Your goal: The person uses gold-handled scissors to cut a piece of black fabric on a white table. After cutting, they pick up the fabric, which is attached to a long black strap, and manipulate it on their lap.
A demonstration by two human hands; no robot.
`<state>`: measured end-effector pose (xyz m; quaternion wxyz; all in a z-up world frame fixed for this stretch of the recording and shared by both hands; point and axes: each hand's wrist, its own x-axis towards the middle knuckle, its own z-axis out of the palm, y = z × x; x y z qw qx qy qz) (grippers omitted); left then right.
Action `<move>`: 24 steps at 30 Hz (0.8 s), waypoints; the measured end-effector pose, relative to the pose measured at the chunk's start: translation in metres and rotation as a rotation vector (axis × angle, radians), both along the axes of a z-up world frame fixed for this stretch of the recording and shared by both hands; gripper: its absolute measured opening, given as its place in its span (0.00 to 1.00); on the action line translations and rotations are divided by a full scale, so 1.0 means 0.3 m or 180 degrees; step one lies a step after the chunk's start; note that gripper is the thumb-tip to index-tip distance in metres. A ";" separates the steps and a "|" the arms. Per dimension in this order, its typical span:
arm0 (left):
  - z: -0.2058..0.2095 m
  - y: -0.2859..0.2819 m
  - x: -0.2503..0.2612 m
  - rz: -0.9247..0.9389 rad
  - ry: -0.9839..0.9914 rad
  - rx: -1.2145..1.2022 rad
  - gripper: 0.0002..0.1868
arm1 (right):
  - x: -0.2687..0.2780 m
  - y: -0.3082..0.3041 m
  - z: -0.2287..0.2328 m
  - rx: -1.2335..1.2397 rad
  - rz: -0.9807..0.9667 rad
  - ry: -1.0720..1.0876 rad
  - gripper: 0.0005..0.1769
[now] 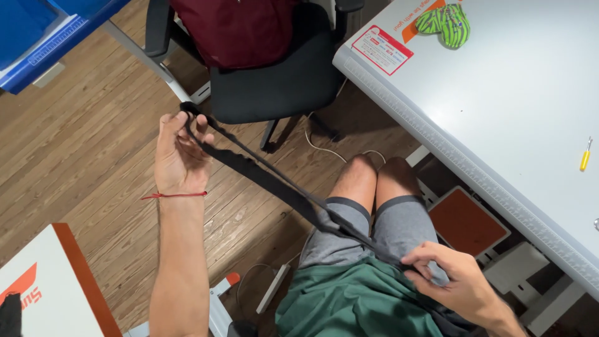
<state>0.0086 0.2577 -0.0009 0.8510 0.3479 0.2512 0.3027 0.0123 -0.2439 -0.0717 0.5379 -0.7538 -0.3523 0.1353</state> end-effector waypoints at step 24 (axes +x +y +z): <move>0.084 -0.160 0.033 0.0026 0.0504 0.0357 0.17 | 0.200 -0.304 -0.116 -0.0174 -0.0222 0.2428 0.14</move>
